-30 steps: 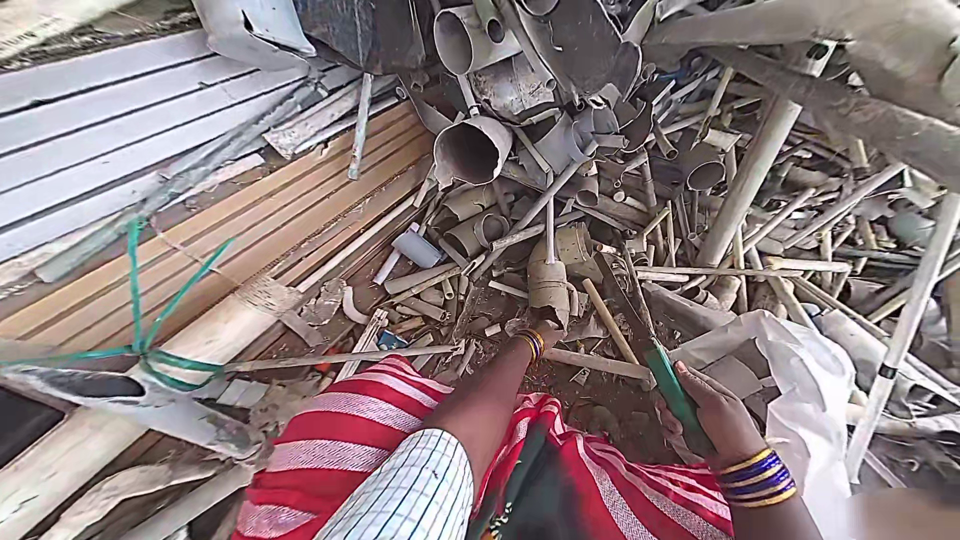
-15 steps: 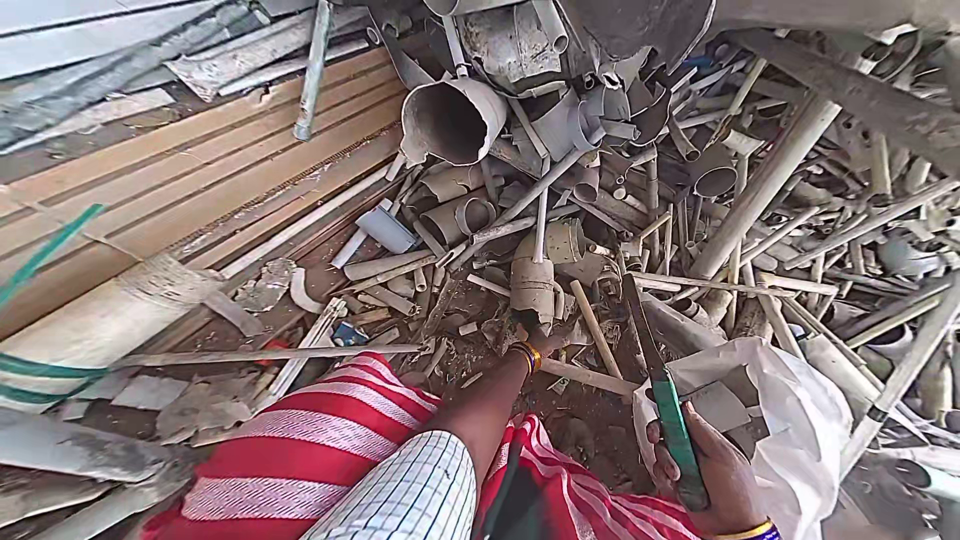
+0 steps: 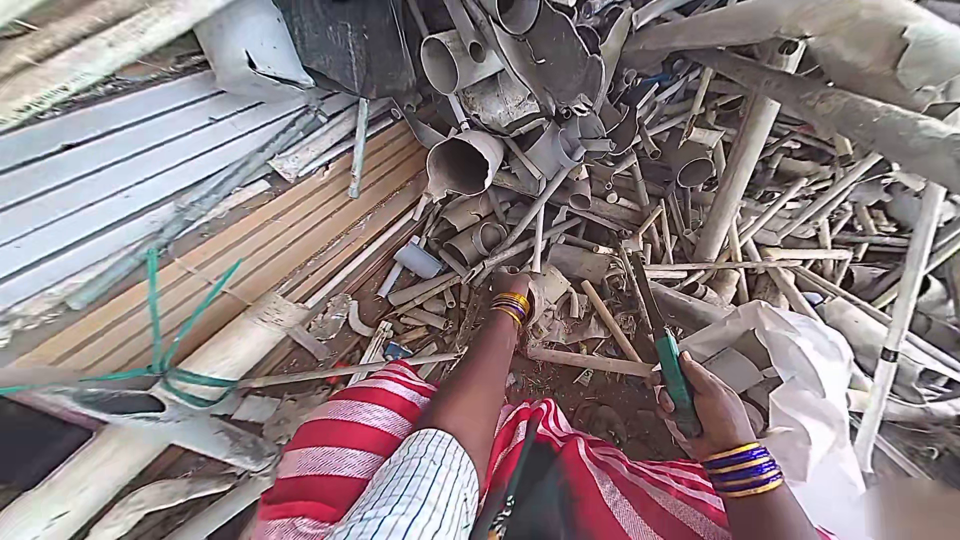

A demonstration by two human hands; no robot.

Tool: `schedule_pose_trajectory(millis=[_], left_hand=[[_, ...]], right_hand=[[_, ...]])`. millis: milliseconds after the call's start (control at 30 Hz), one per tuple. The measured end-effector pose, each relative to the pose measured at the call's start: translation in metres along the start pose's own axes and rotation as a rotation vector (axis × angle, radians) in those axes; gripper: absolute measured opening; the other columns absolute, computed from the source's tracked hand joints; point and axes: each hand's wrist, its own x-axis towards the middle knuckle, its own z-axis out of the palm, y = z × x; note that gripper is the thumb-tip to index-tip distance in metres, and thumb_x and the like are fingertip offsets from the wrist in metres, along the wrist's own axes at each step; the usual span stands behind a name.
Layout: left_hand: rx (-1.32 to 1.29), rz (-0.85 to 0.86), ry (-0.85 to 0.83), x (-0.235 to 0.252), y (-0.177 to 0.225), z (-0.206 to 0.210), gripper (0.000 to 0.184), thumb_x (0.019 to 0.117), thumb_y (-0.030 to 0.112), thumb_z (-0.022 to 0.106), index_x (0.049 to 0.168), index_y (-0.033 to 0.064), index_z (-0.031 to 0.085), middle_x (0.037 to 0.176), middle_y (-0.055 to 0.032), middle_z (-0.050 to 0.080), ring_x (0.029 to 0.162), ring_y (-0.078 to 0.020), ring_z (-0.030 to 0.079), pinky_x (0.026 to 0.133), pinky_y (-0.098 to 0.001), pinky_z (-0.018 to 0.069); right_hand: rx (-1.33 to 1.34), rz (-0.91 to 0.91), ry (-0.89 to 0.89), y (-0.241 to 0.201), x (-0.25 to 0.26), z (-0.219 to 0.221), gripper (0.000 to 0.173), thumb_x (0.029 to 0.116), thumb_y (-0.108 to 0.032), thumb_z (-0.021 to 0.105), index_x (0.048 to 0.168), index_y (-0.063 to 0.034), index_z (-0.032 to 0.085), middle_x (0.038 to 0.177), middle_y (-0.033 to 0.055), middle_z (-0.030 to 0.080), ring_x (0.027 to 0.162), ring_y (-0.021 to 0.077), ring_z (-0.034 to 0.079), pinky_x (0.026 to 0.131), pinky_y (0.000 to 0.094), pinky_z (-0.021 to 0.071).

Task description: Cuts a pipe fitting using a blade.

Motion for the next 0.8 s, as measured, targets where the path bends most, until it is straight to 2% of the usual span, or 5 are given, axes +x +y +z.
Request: schedule_pose_trajectory(millis=[200,367,533,633,800], left_hand=[[0.329,0.078,-0.168,-0.021,0.002,-0.034,0.045,0.0879,0.008,0.075,0.129,-0.0046,0.062,0.128,-0.0276,0.063,0.125,-0.0404,0.059,0.106,-0.0589,0.044],[0.009,0.007,-0.377,-0.035,-0.009,-0.048,0.06,0.1025,0.014,0.06,0.155,0.0013,0.034,0.146,-0.0288,0.048,0.127,-0.0383,0.054,0.105,-0.0502,0.0446],[0.023,0.314,-0.447,-0.021,-0.046,-0.033,0.093,0.0822,-0.011,0.07,0.16,0.0005,0.021,0.159,-0.0274,0.035,0.144,-0.0375,0.042,0.117,-0.0485,0.0382],[0.556,0.323,-0.37,-0.036,-0.06,-0.039,0.12,0.0784,0.003,0.084,0.162,-0.0012,-0.003,0.152,-0.0354,0.041,0.139,-0.0456,0.047,0.114,-0.0556,0.0401],[0.619,-0.059,-0.365,-0.041,-0.077,-0.057,0.065,0.104,0.036,0.06,0.145,-0.0115,0.042,0.149,-0.0295,0.047,0.143,-0.036,0.044,0.118,-0.049,0.0342]], right_hand=[[-0.037,-0.047,-0.042,-0.003,-0.009,0.011,0.037,0.114,-0.025,0.03,0.11,-0.0016,0.058,0.069,0.006,0.065,0.043,0.0101,0.055,0.04,0.0218,0.0477],[-0.165,-0.008,-0.084,0.002,-0.01,0.02,0.035,0.1127,-0.027,0.038,0.131,-0.0036,0.057,0.074,0.0061,0.062,0.047,0.01,0.054,0.044,0.022,0.0484],[-0.417,0.075,-0.253,0.011,-0.003,0.032,0.027,0.11,-0.019,0.047,0.128,-0.0002,0.055,0.077,0.0054,0.058,0.05,0.0078,0.05,0.048,0.0208,0.0454],[-0.524,0.118,-0.293,0.015,-0.002,0.042,0.03,0.1094,-0.017,0.049,0.133,-0.0005,0.054,0.085,0.0062,0.058,0.055,0.0077,0.049,0.052,0.0213,0.0439],[-0.582,0.093,-0.288,0.017,0.01,0.045,0.035,0.1107,-0.023,0.046,0.138,-0.0029,0.052,0.088,0.0083,0.058,0.057,0.0106,0.051,0.053,0.0246,0.0457]])
